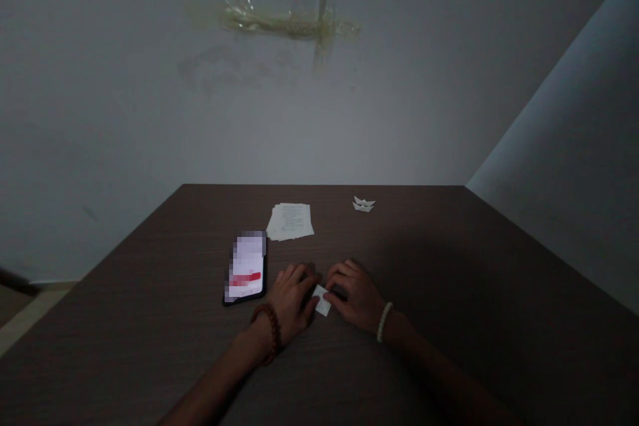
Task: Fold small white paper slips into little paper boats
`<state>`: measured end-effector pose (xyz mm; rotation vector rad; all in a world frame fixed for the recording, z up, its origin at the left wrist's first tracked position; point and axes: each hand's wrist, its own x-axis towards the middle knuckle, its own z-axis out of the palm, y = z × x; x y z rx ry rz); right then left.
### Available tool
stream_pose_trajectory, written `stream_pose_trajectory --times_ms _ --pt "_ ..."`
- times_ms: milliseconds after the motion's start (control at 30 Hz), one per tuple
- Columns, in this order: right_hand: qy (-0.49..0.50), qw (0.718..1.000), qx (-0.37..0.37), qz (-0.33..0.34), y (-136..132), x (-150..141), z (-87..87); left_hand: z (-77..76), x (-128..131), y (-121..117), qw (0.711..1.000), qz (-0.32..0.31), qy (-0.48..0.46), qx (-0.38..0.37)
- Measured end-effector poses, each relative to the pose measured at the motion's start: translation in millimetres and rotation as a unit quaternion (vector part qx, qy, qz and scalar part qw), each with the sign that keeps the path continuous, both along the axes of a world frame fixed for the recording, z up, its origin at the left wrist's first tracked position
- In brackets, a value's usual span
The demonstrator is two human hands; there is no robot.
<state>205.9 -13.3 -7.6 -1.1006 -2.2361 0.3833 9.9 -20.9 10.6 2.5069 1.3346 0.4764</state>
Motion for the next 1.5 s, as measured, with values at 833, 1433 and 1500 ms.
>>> stream_pose_trajectory --times_ms 833,1433,1500 --pt "0.166 0.980 -0.101 -0.038 1.1 -1.7 0.8 7.2 0.7 1.3 0.988 0.012 -0.148 -0.046" --pt "0.099 0.995 -0.005 0.029 0.8 1.4 4.4 14.3 4.8 -3.8 0.984 -0.006 -0.172 -0.041" --pt "0.108 0.994 -0.012 0.025 2.5 2.8 4.0 17.7 4.1 -4.0 0.983 -0.009 -0.177 -0.051"
